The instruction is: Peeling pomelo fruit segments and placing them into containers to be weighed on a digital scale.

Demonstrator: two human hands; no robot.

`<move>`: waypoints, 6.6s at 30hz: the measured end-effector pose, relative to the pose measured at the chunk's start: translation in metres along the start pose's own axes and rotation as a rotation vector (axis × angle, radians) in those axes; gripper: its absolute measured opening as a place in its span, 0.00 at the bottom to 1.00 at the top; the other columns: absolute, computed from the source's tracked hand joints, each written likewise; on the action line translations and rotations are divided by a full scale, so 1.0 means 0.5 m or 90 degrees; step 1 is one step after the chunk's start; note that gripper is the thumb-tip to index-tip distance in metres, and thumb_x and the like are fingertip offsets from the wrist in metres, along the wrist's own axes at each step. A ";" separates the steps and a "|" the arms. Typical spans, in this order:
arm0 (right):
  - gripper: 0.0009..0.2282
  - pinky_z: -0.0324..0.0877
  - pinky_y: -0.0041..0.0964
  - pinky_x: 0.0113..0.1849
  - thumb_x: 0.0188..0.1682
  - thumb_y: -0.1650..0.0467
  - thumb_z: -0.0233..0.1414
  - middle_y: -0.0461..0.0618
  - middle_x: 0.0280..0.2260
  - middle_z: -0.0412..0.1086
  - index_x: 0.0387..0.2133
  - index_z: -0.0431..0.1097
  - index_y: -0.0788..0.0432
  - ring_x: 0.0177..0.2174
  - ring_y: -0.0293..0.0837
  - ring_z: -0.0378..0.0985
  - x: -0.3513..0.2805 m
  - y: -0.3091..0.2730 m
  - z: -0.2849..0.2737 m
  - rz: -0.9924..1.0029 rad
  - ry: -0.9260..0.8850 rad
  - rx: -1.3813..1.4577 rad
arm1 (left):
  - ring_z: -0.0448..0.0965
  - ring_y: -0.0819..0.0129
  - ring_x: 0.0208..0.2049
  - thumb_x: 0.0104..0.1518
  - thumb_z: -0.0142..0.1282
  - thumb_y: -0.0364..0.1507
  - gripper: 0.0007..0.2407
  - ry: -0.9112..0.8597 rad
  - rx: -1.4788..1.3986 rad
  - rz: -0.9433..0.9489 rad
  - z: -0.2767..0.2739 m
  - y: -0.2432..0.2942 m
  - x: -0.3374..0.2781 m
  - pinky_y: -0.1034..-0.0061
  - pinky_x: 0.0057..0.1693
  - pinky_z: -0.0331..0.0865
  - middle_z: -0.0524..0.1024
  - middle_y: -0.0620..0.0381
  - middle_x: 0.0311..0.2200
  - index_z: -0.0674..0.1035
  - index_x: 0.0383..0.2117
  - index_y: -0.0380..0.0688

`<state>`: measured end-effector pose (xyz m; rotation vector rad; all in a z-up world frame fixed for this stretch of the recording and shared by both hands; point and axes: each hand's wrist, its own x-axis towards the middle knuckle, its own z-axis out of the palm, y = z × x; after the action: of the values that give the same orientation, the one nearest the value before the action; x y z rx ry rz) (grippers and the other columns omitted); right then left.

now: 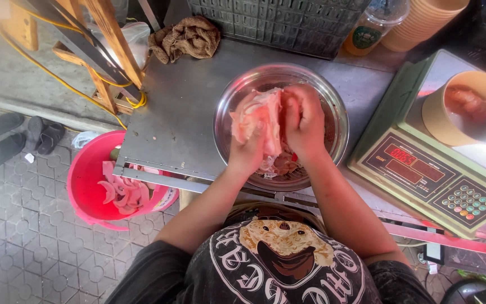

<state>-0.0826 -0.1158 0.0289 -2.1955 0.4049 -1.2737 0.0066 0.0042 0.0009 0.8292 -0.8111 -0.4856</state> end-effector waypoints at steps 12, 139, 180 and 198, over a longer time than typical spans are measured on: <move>0.14 0.73 0.34 0.49 0.57 0.65 0.44 0.47 0.46 0.73 0.51 0.68 0.59 0.45 0.38 0.77 0.025 0.027 -0.007 0.532 0.079 0.711 | 0.71 0.61 0.60 0.72 0.45 0.35 0.21 0.079 -0.035 -0.209 -0.057 -0.075 -0.014 0.68 0.64 0.67 0.69 0.44 0.60 0.65 0.65 0.34; 0.08 0.76 0.43 0.40 0.61 0.69 0.50 0.60 0.43 0.76 0.43 0.71 0.64 0.40 0.50 0.80 0.071 -0.024 -0.444 0.058 -0.248 -0.284 | 0.81 0.54 0.43 0.57 0.54 0.22 0.04 -0.213 0.781 0.044 -0.095 0.045 0.131 0.62 0.48 0.75 0.81 0.53 0.37 0.79 0.35 0.45; 0.15 0.72 0.40 0.38 0.51 0.76 0.52 0.57 0.37 0.70 0.49 0.56 0.62 0.36 0.47 0.78 -0.062 0.133 -0.109 0.196 -0.169 -0.003 | 0.73 0.51 0.61 0.46 0.57 0.30 0.35 -0.231 0.157 -0.402 -0.134 -0.035 0.089 0.56 0.65 0.69 0.71 0.43 0.59 0.62 0.67 0.41; 0.21 0.66 0.31 0.50 0.62 0.63 0.49 0.49 0.46 0.68 0.59 0.61 0.67 0.46 0.35 0.70 -0.065 0.031 -0.105 0.266 -0.128 0.152 | 0.75 0.55 0.59 0.70 0.44 0.44 0.25 -0.084 -0.528 -0.374 -0.049 -0.050 0.042 0.61 0.66 0.68 0.74 0.47 0.58 0.65 0.66 0.37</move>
<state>-0.1442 -0.1282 0.0174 -1.8876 0.5642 -0.8230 0.0367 -0.0136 -0.0201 0.2377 -0.3963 -1.3020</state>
